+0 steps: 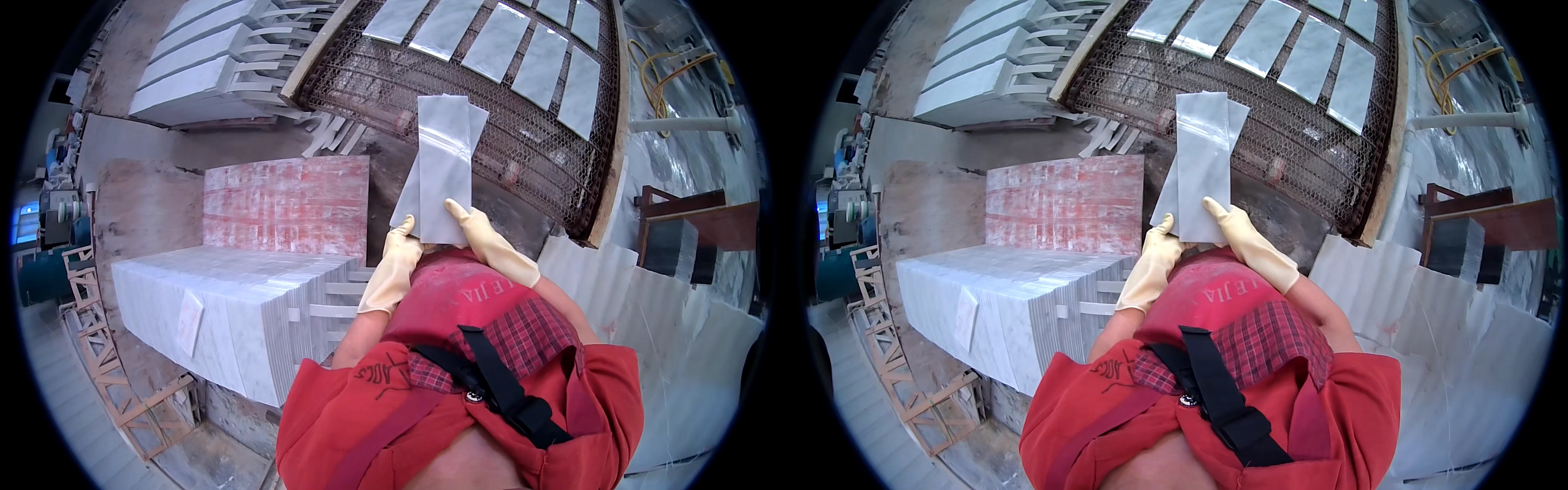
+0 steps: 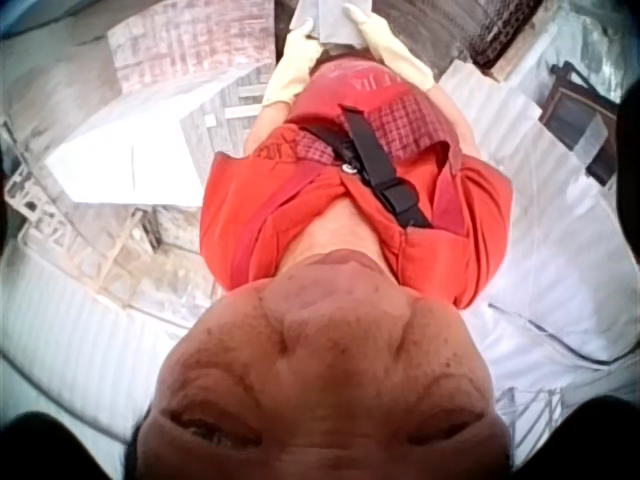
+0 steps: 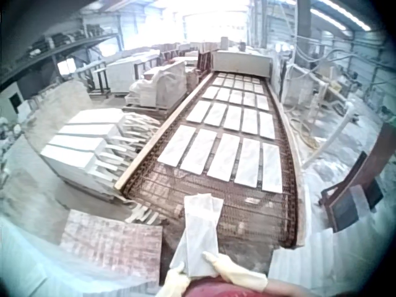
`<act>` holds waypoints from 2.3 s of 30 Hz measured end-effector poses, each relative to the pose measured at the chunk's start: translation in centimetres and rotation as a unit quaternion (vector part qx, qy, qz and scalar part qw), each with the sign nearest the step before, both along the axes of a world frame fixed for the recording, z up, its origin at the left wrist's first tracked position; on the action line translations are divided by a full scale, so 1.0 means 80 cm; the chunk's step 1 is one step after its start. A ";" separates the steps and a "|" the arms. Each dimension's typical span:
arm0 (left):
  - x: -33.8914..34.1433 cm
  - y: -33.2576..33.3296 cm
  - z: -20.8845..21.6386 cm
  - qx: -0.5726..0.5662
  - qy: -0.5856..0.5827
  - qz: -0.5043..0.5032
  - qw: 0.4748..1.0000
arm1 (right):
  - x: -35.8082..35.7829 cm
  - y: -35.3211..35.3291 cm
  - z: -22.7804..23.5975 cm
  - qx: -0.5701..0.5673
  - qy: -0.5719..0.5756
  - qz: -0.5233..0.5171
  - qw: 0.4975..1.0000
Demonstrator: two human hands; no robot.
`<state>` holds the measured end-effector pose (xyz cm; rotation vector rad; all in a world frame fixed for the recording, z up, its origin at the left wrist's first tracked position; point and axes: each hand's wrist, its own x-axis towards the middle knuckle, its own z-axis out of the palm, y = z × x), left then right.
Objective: The person picks up rectangular white tiles from a stack and places them one by one onto a metal mesh rack. The tiles are arranged in neat rows on the rack.
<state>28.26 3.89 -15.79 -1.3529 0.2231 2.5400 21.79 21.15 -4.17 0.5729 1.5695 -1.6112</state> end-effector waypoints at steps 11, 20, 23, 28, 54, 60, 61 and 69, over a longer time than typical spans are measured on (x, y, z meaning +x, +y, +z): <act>-0.001 0.006 0.005 0.009 0.051 0.041 0.998 | 0.005 0.089 0.054 -0.080 -0.005 -0.096 0.992; -0.029 0.022 0.085 -0.068 0.007 0.003 0.998 | 0.027 0.209 0.007 -0.022 0.054 -0.215 0.975; -0.031 0.021 0.081 -0.076 0.008 -0.004 0.997 | 0.039 0.231 0.002 0.012 0.065 -0.234 0.970; -0.036 0.028 0.086 -0.087 -0.006 -0.007 0.996 | 0.053 0.268 -0.038 0.014 0.058 -0.240 0.969; -0.052 0.027 0.092 -0.084 0.011 -0.013 0.996 | 0.050 0.300 -0.091 -0.041 0.018 -0.271 0.961; -0.054 0.023 0.081 -0.068 0.025 -0.012 0.997 | 0.049 0.302 -0.076 -0.029 0.003 -0.254 0.967; -0.055 0.024 0.082 -0.067 0.022 -0.011 0.997 | 0.050 0.302 -0.075 -0.025 0.006 -0.257 0.966; -0.058 0.030 0.111 -0.053 0.009 -0.008 0.999 | 0.050 0.299 -0.022 0.123 0.027 -0.263 0.957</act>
